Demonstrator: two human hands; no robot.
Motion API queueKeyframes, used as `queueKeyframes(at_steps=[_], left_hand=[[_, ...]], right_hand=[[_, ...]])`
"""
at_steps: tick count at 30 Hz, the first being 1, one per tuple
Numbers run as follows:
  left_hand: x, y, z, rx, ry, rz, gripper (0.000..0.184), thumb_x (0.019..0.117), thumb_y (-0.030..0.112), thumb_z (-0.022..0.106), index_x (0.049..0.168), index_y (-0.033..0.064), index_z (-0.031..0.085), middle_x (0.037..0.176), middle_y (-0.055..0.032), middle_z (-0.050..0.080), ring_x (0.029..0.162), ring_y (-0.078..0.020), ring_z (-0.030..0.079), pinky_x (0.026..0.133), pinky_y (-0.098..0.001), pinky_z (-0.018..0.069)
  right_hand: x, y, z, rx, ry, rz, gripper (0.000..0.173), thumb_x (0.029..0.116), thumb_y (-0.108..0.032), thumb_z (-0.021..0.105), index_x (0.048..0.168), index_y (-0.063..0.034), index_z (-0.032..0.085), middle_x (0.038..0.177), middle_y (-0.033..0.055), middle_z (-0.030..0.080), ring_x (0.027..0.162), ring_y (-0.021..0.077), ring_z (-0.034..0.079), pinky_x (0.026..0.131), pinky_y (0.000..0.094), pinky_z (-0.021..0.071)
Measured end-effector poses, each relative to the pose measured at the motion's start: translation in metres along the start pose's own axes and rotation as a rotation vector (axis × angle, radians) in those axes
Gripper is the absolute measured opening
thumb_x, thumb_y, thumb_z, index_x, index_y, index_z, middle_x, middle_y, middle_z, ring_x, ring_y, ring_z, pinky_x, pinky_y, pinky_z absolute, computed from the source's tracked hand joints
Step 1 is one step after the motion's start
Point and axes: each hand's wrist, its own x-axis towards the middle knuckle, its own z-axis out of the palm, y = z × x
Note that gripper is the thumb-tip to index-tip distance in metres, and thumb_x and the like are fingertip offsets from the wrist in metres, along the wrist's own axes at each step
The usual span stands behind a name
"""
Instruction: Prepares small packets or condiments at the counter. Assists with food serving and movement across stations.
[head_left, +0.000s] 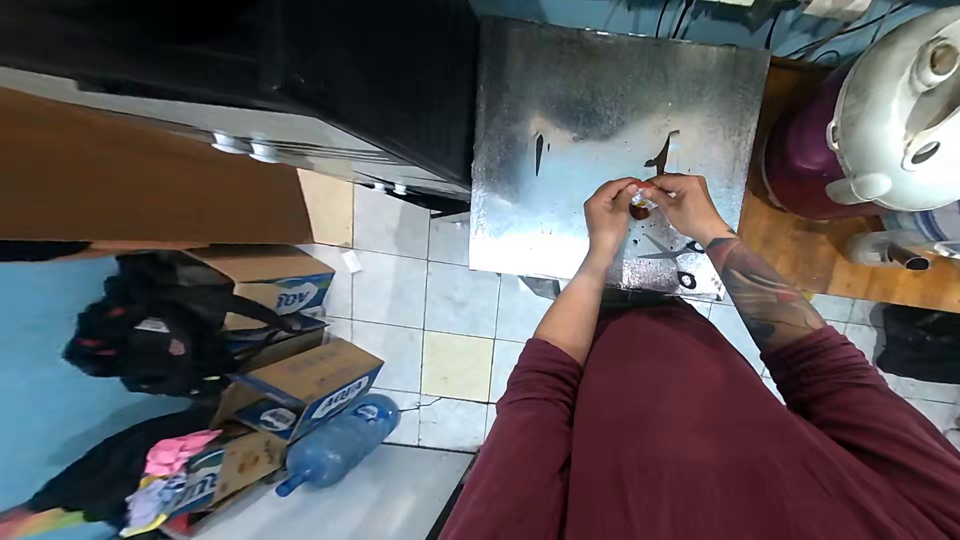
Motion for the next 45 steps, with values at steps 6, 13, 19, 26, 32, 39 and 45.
queueKeyframes(at_steps=[6, 13, 19, 26, 32, 39, 45], left_hand=[[-0.002, 0.003, 0.001, -0.070, 0.011, -0.030, 0.015, 0.1007, 0.008, 0.063, 0.106, 0.0029, 0.076, 0.105, -0.0078, 0.076, 0.099, -0.0136, 0.072, 0.093, -0.0330, 0.0582], [0.004, -0.002, -0.012, -0.043, -0.216, -0.098, 0.019, 0.1024, 0.016, 0.063, 0.114, 0.0042, 0.073, 0.104, -0.0062, 0.075, 0.091, -0.0113, 0.070, 0.085, -0.0311, 0.0584], [0.010, 0.003, -0.016, 0.205, -0.253, -0.083, 0.016, 0.1000, 0.019, 0.067, 0.107, 0.0095, 0.077, 0.103, -0.0024, 0.076, 0.095, -0.0078, 0.071, 0.091, -0.0309, 0.0573], [0.015, 0.010, -0.017, 0.412, -0.348, 0.048, 0.020, 0.1012, 0.017, 0.063, 0.112, 0.0074, 0.077, 0.109, -0.0088, 0.075, 0.101, -0.0194, 0.071, 0.096, -0.0414, 0.0556], [0.021, 0.018, -0.022, 0.558, -0.514, 0.163, 0.023, 0.1035, 0.013, 0.057, 0.114, 0.0042, 0.075, 0.110, -0.0138, 0.073, 0.109, -0.0275, 0.068, 0.103, -0.0442, 0.0514], [0.019, 0.026, -0.019, 0.622, -0.568, 0.148, 0.024, 0.1024, 0.009, 0.055, 0.117, 0.0006, 0.072, 0.112, -0.0178, 0.071, 0.113, -0.0322, 0.066, 0.104, -0.0457, 0.0503], [0.024, 0.024, -0.024, 0.665, -0.648, 0.209, 0.022, 0.1004, 0.008, 0.058, 0.115, 0.0008, 0.072, 0.113, -0.0179, 0.070, 0.111, -0.0321, 0.067, 0.103, -0.0460, 0.0512]], right_hand=[[-0.019, 0.055, 0.009, 0.066, -0.277, 0.496, 0.024, 0.1022, -0.026, 0.063, 0.111, -0.0073, 0.076, 0.104, 0.0084, 0.074, 0.094, 0.0142, 0.070, 0.091, 0.0363, 0.0566], [-0.022, 0.055, 0.008, -0.014, -0.237, 0.417, 0.023, 0.1029, -0.025, 0.062, 0.107, -0.0088, 0.078, 0.102, 0.0075, 0.075, 0.096, 0.0147, 0.070, 0.092, 0.0356, 0.0562], [-0.022, 0.053, 0.011, -0.014, -0.221, 0.420, 0.021, 0.1023, -0.023, 0.064, 0.108, -0.0092, 0.079, 0.103, 0.0069, 0.075, 0.097, 0.0137, 0.071, 0.093, 0.0351, 0.0559], [-0.021, 0.052, 0.008, -0.004, -0.237, 0.390, 0.021, 0.1020, -0.021, 0.063, 0.109, -0.0080, 0.078, 0.104, 0.0086, 0.075, 0.098, 0.0159, 0.071, 0.094, 0.0361, 0.0562], [-0.018, 0.049, 0.005, -0.051, -0.327, 0.372, 0.020, 0.1010, -0.019, 0.065, 0.110, -0.0068, 0.077, 0.104, 0.0108, 0.075, 0.099, 0.0193, 0.071, 0.094, 0.0396, 0.0562], [-0.004, 0.045, 0.001, -0.295, -0.628, 0.288, 0.023, 0.1037, -0.015, 0.059, 0.115, 0.0025, 0.070, 0.112, 0.0226, 0.069, 0.106, 0.0378, 0.069, 0.098, 0.0528, 0.0540], [-0.003, 0.042, 0.003, -0.418, -0.767, 0.230, 0.026, 0.1064, -0.014, 0.053, 0.114, 0.0079, 0.065, 0.110, 0.0267, 0.066, 0.106, 0.0422, 0.068, 0.096, 0.0543, 0.0544]])
